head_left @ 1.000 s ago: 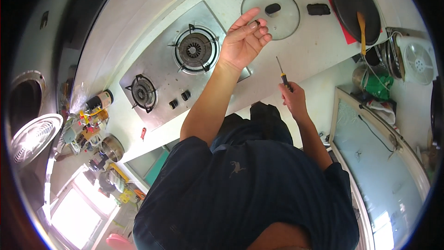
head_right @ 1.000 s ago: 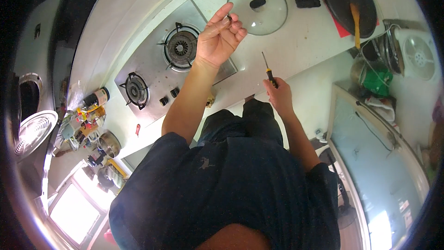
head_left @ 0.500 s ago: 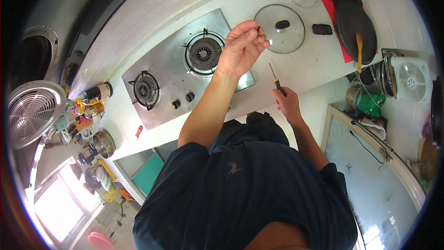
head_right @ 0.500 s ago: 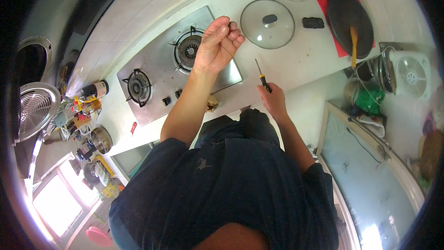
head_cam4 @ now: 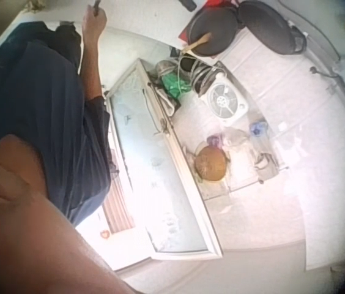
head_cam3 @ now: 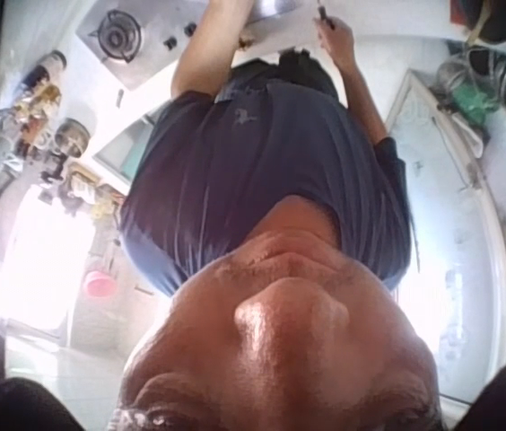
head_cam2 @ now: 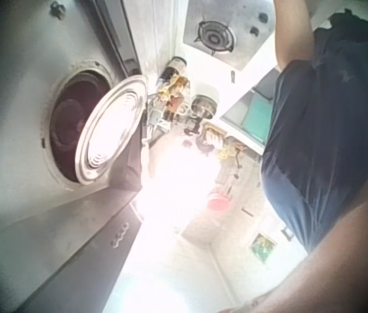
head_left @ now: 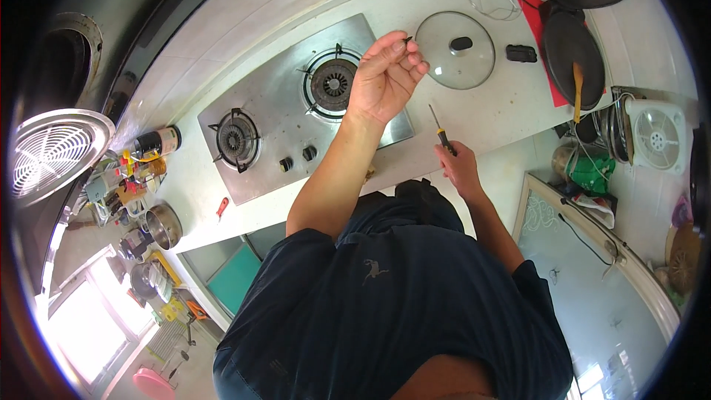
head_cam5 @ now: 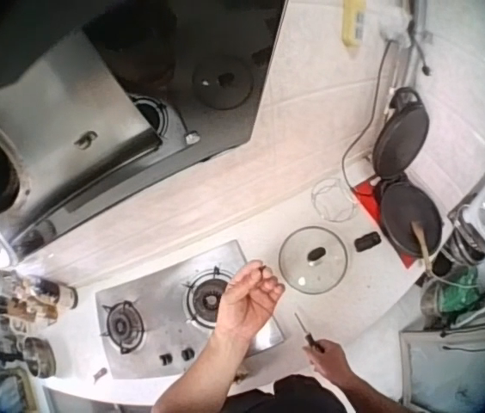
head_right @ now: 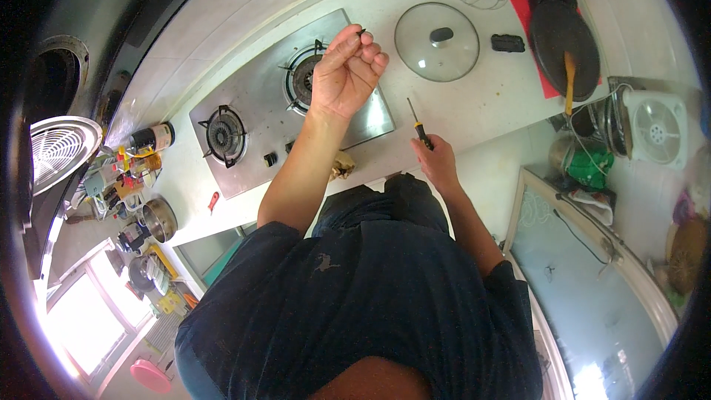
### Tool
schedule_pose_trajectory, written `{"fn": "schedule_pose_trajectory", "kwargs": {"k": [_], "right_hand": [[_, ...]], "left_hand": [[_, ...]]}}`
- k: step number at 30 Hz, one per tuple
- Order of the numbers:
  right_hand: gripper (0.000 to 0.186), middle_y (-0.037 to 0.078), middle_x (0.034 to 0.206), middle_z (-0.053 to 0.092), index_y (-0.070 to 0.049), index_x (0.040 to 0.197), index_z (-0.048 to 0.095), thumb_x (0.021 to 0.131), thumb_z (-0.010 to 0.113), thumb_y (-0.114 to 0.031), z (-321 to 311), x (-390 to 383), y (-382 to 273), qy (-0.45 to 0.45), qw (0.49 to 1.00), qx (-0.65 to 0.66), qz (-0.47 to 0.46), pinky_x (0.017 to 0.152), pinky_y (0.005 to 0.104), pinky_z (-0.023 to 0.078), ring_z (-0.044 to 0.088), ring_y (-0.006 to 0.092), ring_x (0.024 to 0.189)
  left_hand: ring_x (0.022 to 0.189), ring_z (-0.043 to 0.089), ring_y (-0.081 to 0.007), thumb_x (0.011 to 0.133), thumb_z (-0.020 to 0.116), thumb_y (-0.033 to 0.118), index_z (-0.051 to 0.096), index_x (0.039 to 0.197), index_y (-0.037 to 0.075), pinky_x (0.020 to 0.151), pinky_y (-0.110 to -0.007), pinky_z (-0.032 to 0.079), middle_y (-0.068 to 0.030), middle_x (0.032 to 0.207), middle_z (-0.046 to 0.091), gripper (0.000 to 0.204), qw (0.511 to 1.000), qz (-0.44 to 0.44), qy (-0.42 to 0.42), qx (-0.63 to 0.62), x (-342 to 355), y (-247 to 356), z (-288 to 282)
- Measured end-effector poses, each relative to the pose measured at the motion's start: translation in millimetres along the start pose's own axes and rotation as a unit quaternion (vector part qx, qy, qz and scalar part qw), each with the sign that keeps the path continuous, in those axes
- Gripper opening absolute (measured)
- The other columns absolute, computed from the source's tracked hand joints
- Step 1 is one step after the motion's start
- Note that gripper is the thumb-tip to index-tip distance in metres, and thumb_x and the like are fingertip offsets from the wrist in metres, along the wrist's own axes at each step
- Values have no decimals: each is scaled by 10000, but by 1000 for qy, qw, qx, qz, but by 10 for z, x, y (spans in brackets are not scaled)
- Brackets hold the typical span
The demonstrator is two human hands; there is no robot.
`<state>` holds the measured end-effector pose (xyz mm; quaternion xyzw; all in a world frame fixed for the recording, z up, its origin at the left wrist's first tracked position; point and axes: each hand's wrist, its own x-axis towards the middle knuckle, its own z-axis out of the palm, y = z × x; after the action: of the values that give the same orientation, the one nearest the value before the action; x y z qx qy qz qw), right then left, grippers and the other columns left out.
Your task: The person installs a circular metal grate onto an overhead kitchen exhaust fan using a screwdriver.
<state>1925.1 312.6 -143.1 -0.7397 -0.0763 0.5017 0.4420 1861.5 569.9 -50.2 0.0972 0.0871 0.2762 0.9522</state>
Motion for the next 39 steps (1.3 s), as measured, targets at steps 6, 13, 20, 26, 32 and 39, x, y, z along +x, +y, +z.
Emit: {"fn": "schedule_pose_trajectory", "kwargs": {"k": [6,13,20,26,32,39], "right_hand": [[355,10,641,588,-5,870,671,943,739,-346,11,8,93,10,1000,-17,1,502,313,410,528,102,535],[403,61,628,601,7,808,659,922,732,-372,-89,30,452,18,999,-35,3,544,370,435,571,172,556],[403,71,644,631,8,817,669,923,735,-375,-216,-47,647,41,998,-45,18,551,362,453,590,180,565],[387,55,658,650,13,855,682,937,745,-361,-306,-108,766,68,996,-26,46,547,336,470,608,149,570],[377,60,658,650,8,858,687,919,749,-359,-340,-136,838,68,996,-21,53,548,333,467,604,153,568],[381,55,674,656,0,880,704,917,750,-376,-396,-106,920,76,995,-28,55,563,337,468,601,154,573]], "left_hand": [[940,660,-248,1005,639,44,749,1134,50,904,-431,546,-114,1032,738,170,998,-14,52,45,-46,-72,-177],[916,740,-239,998,644,26,700,1143,15,876,-408,604,-116,1062,752,155,968,-87,192,136,-166,-357,-780],[968,735,-249,983,668,9,653,1270,-8,900,-399,602,-132,1151,755,288,908,-177,275,261,-219,-806,-1300],[856,719,-198,958,681,-5,727,1149,-1,754,-334,602,-99,1034,754,196,869,-134,305,365,-177,-931,-1436],[777,745,-292,870,712,197,802,991,64,713,-416,575,-144,849,772,201,571,8,284,770,-117,-648,-1687],[1016,726,-401,856,661,285,804,1039,144,855,-499,583,-173,1073,758,272,331,-55,175,926,232,-528,-1675]]}}
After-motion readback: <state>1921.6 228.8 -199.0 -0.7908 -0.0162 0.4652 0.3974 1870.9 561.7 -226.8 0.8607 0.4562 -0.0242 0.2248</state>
